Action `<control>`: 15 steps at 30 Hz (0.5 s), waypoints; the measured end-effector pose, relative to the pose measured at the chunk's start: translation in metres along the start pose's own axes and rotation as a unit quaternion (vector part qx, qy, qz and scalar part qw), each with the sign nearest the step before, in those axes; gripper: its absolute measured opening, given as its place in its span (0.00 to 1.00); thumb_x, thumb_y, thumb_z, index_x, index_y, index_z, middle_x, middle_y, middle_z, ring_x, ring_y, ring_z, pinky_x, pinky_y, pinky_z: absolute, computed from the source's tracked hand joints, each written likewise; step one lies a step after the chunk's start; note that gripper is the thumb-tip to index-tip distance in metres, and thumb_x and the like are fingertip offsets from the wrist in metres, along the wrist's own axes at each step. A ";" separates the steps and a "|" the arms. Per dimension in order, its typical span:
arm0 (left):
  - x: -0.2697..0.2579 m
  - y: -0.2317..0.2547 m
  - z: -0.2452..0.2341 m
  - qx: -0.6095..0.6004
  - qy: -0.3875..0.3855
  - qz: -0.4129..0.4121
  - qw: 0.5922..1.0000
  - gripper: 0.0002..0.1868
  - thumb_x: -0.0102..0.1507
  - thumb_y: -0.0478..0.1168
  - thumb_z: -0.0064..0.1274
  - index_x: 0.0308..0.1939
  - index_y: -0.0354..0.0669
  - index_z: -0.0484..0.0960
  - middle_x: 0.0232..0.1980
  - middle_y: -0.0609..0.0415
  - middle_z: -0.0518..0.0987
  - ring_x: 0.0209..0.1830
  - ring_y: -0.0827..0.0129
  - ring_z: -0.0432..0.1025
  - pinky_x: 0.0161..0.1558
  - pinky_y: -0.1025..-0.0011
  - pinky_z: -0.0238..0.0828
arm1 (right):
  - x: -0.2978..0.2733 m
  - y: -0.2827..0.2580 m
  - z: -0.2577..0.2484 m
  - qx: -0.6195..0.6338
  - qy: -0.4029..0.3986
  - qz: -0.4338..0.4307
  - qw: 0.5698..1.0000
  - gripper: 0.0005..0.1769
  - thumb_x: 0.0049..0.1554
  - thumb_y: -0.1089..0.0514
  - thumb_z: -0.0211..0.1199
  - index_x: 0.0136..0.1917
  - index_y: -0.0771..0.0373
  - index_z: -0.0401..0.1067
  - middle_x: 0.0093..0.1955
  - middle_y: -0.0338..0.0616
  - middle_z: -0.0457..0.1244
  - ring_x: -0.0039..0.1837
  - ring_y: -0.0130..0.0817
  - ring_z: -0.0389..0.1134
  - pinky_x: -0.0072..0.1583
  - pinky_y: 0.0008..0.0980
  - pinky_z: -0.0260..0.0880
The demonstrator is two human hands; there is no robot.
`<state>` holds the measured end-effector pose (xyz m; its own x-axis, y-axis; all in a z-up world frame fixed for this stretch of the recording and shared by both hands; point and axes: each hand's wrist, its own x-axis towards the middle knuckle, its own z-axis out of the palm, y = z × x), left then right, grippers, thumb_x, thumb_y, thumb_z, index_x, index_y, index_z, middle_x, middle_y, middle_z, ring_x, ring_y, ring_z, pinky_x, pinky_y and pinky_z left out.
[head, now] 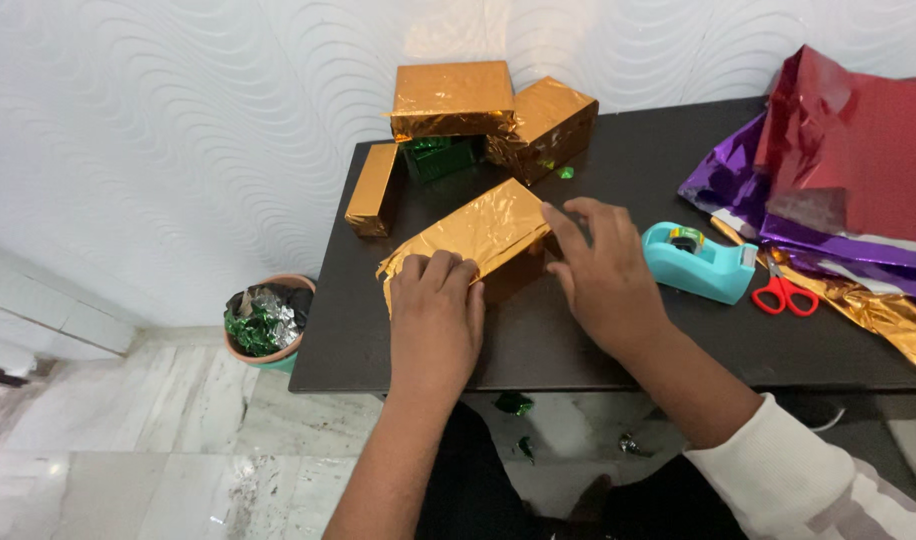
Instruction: The person wraps a small box with gold foil paper on a dark table. They fold the paper around the box, use a tape dispenser to secure the seams, and smooth the edges to complete the wrapping.
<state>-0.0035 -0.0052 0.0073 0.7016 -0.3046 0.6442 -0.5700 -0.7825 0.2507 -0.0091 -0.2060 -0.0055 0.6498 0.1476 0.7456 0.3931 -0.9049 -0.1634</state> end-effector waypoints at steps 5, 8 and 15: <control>0.001 -0.004 0.003 -0.010 0.014 0.015 1.000 0.14 0.61 0.35 0.59 0.51 0.36 0.84 0.51 0.52 0.78 0.53 0.55 0.69 0.56 0.57 0.65 | -0.035 0.012 -0.020 0.011 0.068 0.065 0.995 0.29 0.54 0.64 0.73 0.68 0.62 0.71 0.65 0.49 0.59 0.64 0.49 0.61 0.65 0.44 0.64; 0.005 -0.004 0.006 -0.010 0.023 0.015 1.000 0.17 0.62 0.35 0.60 0.55 0.36 0.83 0.55 0.49 0.76 0.56 0.53 0.69 0.58 0.58 0.66 | -0.062 0.032 -0.040 -0.035 0.110 0.088 0.989 0.11 0.61 0.62 0.76 0.53 0.59 0.74 0.64 0.44 0.62 0.58 0.42 0.60 0.61 0.40 0.61; 0.010 0.019 -0.004 0.082 0.058 0.052 0.994 0.19 0.57 0.37 0.65 0.52 0.41 0.84 0.63 0.44 0.70 0.63 0.46 0.66 0.61 0.50 0.62 | -0.114 0.082 -0.088 -0.098 0.159 0.145 0.972 0.16 0.67 0.58 0.76 0.45 0.64 0.70 0.56 0.48 0.64 0.61 0.44 0.64 0.62 0.41 0.64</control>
<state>-0.0092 -0.0209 0.0219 0.5835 -0.3314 0.7414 -0.5532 -0.8306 0.0640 -0.1080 -0.3317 -0.0468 0.4695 -0.2280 0.8530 0.0714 -0.9531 -0.2940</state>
